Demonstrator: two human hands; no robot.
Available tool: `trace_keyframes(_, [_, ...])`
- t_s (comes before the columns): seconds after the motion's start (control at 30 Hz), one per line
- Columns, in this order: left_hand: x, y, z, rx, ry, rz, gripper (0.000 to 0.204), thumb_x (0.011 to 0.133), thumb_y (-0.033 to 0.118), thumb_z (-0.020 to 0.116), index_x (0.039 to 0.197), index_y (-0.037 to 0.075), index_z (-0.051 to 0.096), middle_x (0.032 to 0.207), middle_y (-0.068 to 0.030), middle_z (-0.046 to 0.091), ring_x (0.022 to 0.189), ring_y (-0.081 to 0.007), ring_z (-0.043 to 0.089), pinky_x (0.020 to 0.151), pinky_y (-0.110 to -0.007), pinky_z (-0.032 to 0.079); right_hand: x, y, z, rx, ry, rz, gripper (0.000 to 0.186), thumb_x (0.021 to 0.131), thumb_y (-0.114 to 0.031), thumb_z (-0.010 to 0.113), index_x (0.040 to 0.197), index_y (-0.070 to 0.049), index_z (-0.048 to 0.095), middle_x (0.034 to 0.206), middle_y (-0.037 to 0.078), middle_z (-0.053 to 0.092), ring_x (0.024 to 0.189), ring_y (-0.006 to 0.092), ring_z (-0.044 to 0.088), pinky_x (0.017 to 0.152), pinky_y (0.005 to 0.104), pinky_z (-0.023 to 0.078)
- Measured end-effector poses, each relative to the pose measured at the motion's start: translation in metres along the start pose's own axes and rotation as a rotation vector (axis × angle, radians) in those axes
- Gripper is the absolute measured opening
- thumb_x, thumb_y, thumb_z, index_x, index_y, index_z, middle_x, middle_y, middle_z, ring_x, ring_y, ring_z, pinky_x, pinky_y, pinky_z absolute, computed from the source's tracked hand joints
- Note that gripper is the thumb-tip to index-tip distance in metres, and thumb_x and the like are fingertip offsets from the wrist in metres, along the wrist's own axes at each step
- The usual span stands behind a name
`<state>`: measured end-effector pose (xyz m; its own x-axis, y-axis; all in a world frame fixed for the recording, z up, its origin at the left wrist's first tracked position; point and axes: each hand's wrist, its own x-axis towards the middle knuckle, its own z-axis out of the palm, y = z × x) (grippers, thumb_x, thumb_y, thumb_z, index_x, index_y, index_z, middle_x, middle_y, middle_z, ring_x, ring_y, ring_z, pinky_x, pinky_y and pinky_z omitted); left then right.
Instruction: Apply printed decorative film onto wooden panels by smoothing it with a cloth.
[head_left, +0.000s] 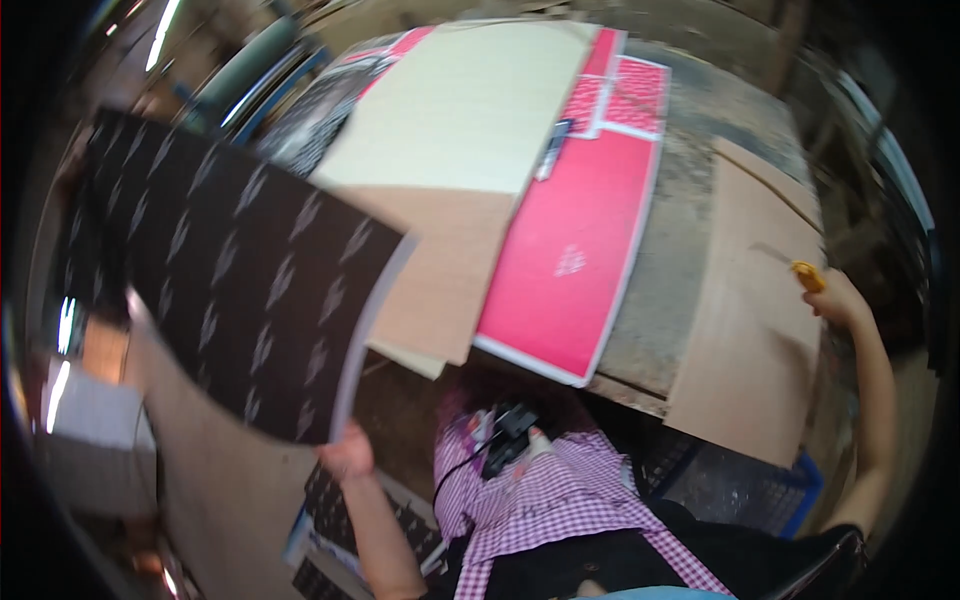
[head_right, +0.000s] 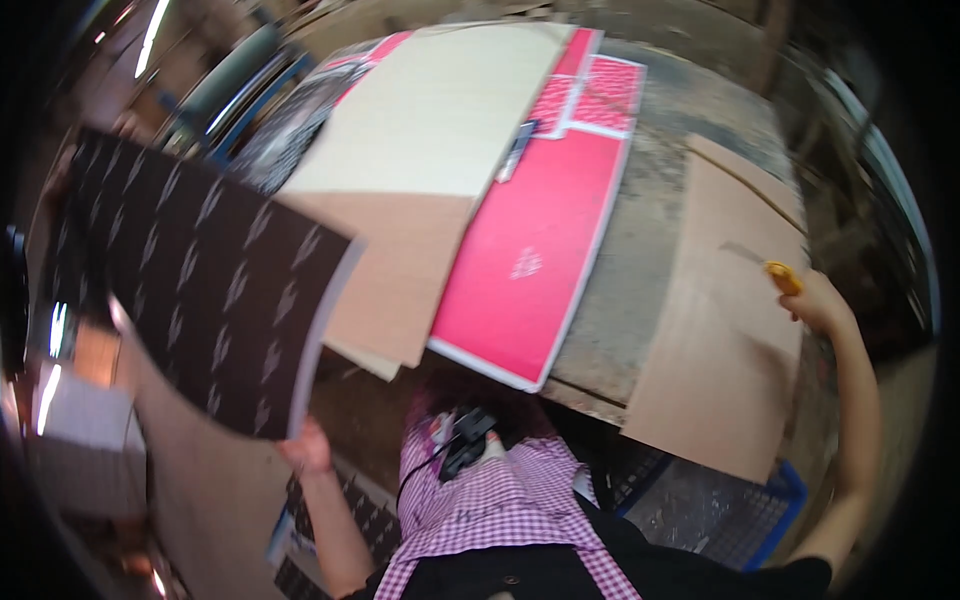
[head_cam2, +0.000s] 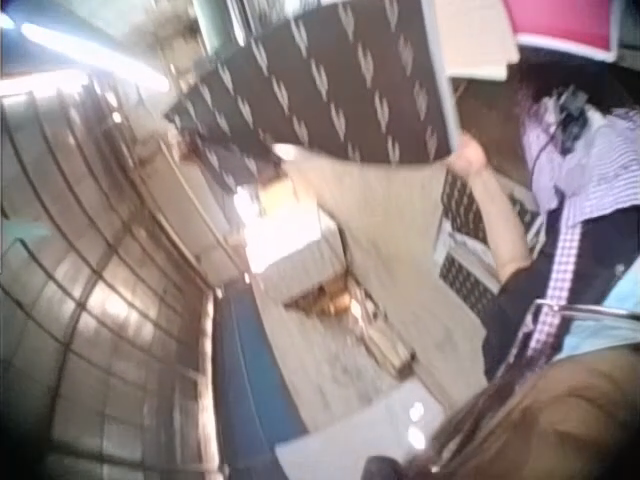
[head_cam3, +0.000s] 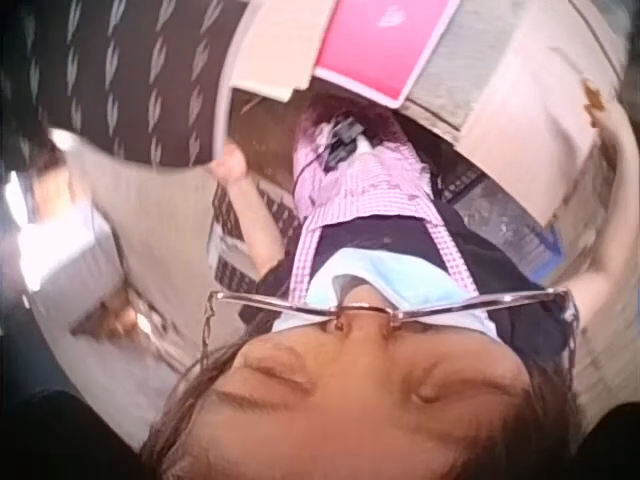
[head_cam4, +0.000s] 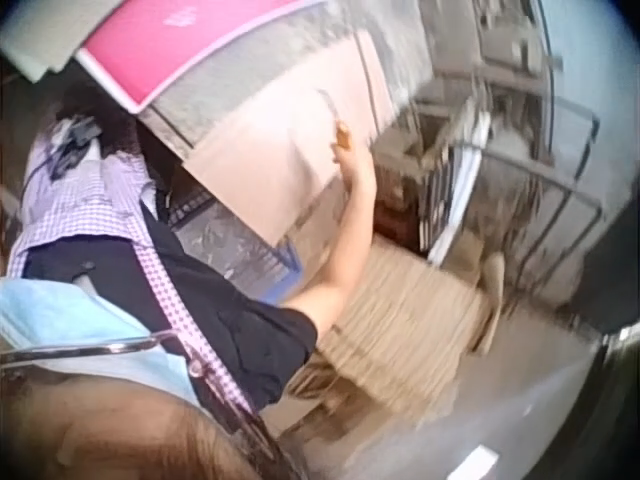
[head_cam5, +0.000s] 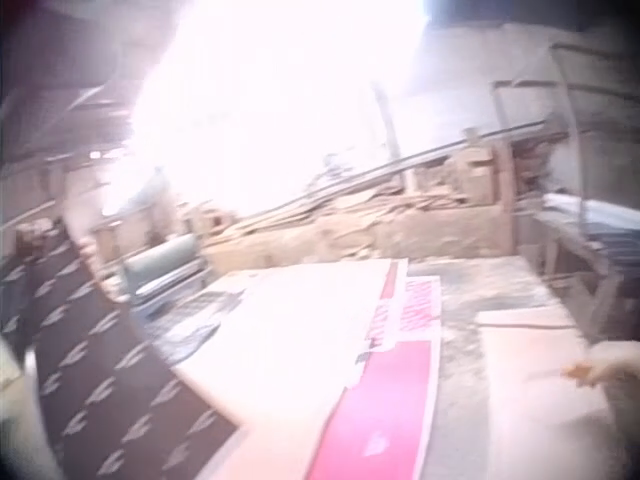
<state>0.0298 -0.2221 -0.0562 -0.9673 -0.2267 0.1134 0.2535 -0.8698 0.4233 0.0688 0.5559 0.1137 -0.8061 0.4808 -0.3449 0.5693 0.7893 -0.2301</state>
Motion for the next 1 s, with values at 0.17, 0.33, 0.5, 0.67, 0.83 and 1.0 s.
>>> trace_keyframes(0.17, [0.022,-0.038,0.096,0.395,0.268,0.057,0.070,0.077,0.070,0.052,0.118,0.014,0.050,0.118,-0.0027,0.055,0.110,-0.0207,0.049,0.097,-0.038,0.038,0.015,0.011,0.065,-0.307,0.344,-0.062,0.040,0.075,-0.035,0.070,0.080,0.003,0.057,0.082,0.023,0.061,0.079,0.0414,0.059,0.067,0.0454,0.047])
trace_keyframes(0.33, [0.014,-0.049,0.135,0.245,0.093,-0.106,0.084,0.078,0.073,0.044,0.128,0.005,0.041,0.128,-0.0081,0.047,0.117,-0.0238,0.045,0.101,-0.040,0.035,0.000,-0.049,0.070,-0.403,0.289,-0.063,0.051,0.067,-0.037,0.076,0.095,0.001,0.056,0.094,0.020,0.059,0.092,0.0368,0.058,0.077,0.0426,0.047])
trace_keyframes(0.5, [0.014,-0.071,0.152,0.630,-0.012,0.014,0.047,0.090,0.026,0.060,0.127,0.004,0.042,0.128,-0.0084,0.050,0.115,-0.0199,0.050,0.099,-0.035,0.039,0.012,-0.117,0.075,-0.239,0.426,-0.668,0.047,0.072,-0.022,0.073,0.108,0.003,0.055,0.100,0.020,0.059,0.094,0.0339,0.058,0.083,0.0376,0.047])
trace_keyframes(0.67, [0.003,-0.074,0.170,0.260,0.154,-0.173,0.036,0.093,0.013,0.051,0.127,0.002,0.046,0.126,-0.0104,0.054,0.120,-0.0220,0.049,0.106,-0.039,0.036,0.031,-0.300,0.123,0.736,-0.592,-0.641,0.040,0.093,-0.027,0.052,0.121,0.002,0.051,0.104,0.011,0.063,0.088,0.0149,0.063,0.070,0.0258,0.051])
trace_keyframes(0.83, [-0.010,-0.081,0.215,0.173,0.189,-0.266,0.041,0.095,0.023,0.048,0.131,0.003,0.043,0.131,-0.0111,0.050,0.124,-0.0260,0.045,0.106,-0.044,0.033,0.017,-0.427,0.197,1.159,-1.221,-0.316,0.071,0.091,-0.060,0.038,0.130,-0.001,0.038,0.112,0.017,0.058,0.097,0.0252,0.060,0.084,0.0411,0.051])
trace_keyframes(1.0, [-0.017,-0.087,0.235,0.160,0.159,-0.239,0.044,0.094,0.023,0.049,0.132,0.003,0.041,0.134,-0.0127,0.048,0.125,-0.0264,0.044,0.107,-0.046,0.031,-0.005,-0.469,0.203,1.571,-1.214,-0.463,0.041,0.093,-0.043,0.047,0.113,-0.008,0.055,0.103,0.005,0.064,0.092,0.0141,0.062,0.081,0.0341,0.051])
